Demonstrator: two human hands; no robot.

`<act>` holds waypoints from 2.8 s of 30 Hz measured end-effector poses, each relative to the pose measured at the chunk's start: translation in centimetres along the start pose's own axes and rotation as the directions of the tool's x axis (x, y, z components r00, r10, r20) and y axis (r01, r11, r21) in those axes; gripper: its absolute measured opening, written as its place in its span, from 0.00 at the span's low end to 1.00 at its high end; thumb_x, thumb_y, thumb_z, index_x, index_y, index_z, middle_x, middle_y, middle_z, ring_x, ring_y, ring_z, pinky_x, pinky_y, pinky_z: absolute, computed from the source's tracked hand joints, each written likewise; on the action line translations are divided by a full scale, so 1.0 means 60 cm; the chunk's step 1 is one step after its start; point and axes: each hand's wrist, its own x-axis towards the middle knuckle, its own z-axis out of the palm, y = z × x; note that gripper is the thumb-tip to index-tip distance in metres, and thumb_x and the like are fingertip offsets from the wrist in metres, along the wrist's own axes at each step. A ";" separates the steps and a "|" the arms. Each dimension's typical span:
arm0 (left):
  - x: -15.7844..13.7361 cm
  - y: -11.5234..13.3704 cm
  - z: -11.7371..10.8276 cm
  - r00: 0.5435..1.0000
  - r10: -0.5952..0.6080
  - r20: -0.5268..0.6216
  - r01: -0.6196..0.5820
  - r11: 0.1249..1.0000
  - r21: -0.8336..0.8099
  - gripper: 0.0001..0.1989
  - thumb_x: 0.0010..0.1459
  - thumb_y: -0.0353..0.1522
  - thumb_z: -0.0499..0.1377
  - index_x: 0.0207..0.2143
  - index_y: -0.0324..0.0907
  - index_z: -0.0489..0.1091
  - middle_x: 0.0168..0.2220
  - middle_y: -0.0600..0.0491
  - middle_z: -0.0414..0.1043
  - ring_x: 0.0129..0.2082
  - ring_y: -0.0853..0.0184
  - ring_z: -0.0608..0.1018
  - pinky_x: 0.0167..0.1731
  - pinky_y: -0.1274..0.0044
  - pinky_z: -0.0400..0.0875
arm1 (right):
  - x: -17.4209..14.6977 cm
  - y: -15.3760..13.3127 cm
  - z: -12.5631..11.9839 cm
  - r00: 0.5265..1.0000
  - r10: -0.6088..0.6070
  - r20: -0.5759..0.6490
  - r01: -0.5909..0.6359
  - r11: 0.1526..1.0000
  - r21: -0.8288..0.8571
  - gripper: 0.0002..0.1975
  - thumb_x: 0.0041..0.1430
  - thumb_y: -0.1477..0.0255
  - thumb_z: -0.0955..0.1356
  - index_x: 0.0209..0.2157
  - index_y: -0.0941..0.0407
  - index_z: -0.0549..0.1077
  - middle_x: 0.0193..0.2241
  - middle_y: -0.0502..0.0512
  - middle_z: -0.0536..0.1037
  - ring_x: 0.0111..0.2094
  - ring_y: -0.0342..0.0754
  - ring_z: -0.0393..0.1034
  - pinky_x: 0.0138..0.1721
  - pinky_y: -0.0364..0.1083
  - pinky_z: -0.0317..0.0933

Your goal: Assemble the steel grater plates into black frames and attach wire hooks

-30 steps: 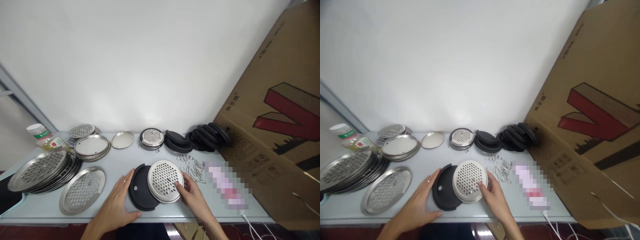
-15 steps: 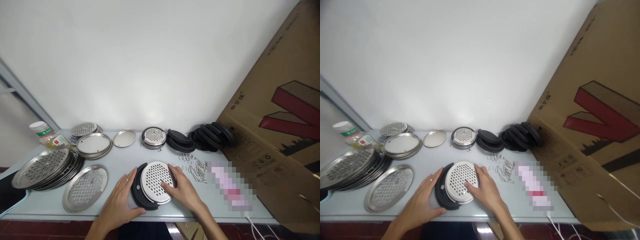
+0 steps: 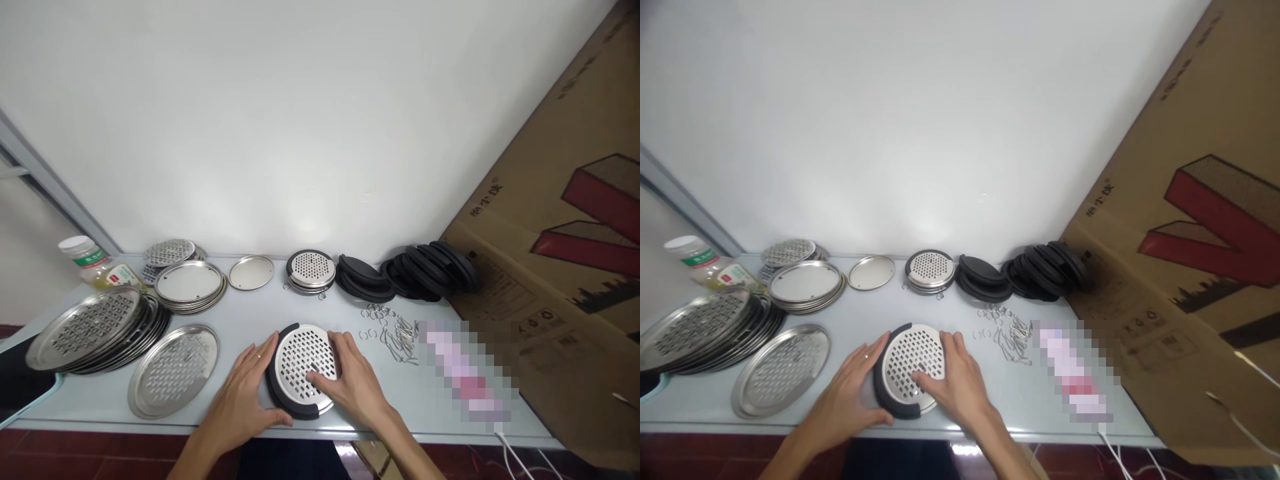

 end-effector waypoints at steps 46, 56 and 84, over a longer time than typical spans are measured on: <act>0.062 0.041 -0.040 0.965 -0.256 -0.055 0.157 0.735 -0.660 0.24 0.61 0.50 0.53 0.42 0.39 0.74 0.33 0.51 0.78 0.35 0.62 0.78 0.34 0.77 0.73 | -0.068 0.015 -0.007 0.998 -0.031 0.053 -0.003 0.838 0.545 0.16 0.67 0.60 0.63 0.49 0.53 0.73 0.40 0.55 0.78 0.44 0.53 0.70 0.50 0.50 0.61; 0.118 -0.003 -0.054 0.954 -0.293 0.063 0.287 0.838 -0.464 0.26 0.60 0.51 0.53 0.43 0.40 0.76 0.36 0.49 0.78 0.34 0.60 0.77 0.36 0.73 0.68 | -0.067 0.034 -0.005 0.996 -0.026 -0.089 0.052 0.951 0.305 0.13 0.61 0.69 0.67 0.48 0.52 0.72 0.48 0.57 0.73 0.48 0.54 0.69 0.48 0.50 0.64; 0.030 0.061 -0.012 0.980 0.183 -0.074 -0.153 0.941 0.301 0.32 0.55 0.40 0.65 0.61 0.52 0.63 0.62 0.50 0.66 0.56 0.53 0.70 0.55 0.59 0.62 | -0.046 0.175 -0.085 0.894 -0.129 -0.429 -0.137 0.832 -0.537 0.10 0.64 0.70 0.64 0.39 0.54 0.78 0.41 0.59 0.73 0.42 0.58 0.65 0.40 0.55 0.61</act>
